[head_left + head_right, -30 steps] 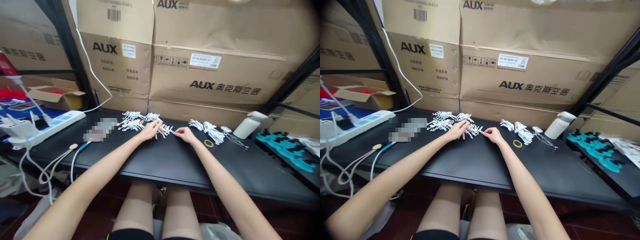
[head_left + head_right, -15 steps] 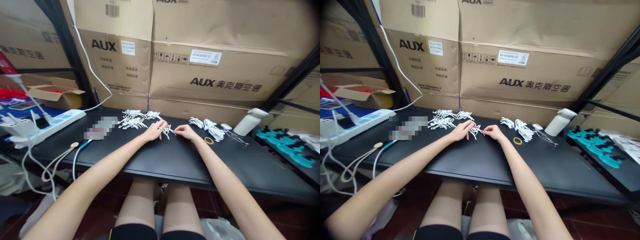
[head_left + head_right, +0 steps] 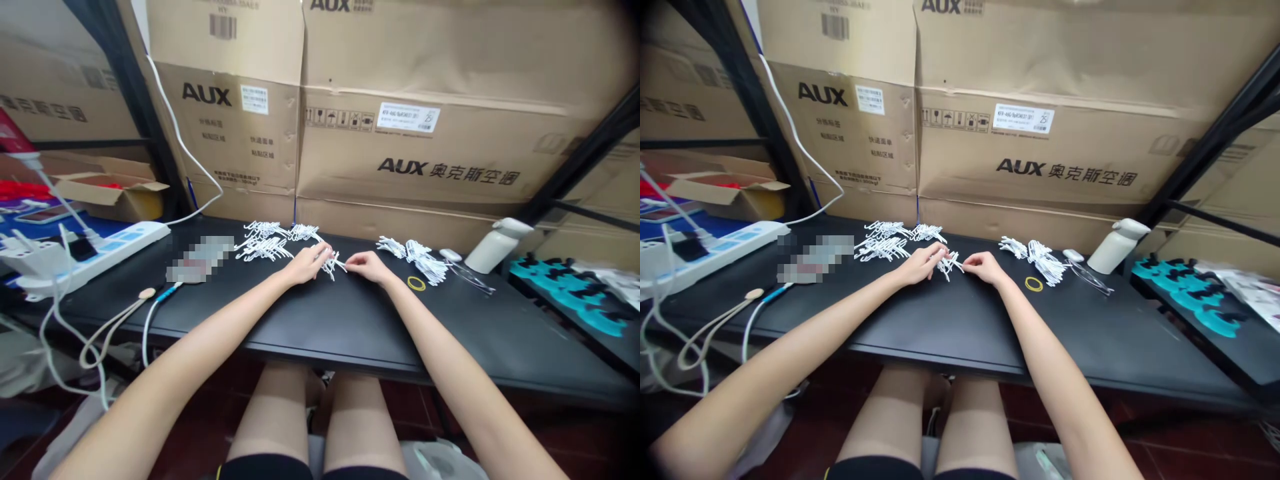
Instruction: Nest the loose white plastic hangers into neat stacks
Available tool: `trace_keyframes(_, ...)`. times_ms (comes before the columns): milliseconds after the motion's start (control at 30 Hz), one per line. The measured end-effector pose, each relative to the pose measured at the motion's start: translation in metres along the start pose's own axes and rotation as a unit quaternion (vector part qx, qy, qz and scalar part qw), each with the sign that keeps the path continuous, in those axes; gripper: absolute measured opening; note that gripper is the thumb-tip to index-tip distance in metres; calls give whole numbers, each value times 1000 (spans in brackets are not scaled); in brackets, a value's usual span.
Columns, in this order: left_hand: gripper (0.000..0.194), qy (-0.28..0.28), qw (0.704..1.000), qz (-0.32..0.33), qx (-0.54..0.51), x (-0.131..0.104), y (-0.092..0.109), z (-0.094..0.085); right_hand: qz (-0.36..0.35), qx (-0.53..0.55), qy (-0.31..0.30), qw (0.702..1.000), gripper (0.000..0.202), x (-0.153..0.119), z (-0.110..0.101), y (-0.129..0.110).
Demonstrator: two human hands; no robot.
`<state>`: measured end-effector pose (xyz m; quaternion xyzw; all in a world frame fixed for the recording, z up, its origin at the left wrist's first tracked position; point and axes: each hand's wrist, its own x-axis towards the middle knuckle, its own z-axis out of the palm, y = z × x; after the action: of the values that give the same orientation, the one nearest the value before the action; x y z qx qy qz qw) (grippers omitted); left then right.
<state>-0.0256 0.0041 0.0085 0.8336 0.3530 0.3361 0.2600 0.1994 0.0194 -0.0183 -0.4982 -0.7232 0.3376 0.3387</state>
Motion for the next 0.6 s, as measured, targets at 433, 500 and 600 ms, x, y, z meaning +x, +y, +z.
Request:
trace_keyframes(433,37,3,999,5,44,-3,6,-1,116,41,-65,990,28,-14,-25,-14)
trace_keyframes(500,37,2,999,3,39,-3,5,0,104,20,-65,992,30,-14,-22,-14)
trace_keyframes(600,37,1,1000,5,15,-3,2,2,60,-40,-59,996,35,-11,-12,-13)
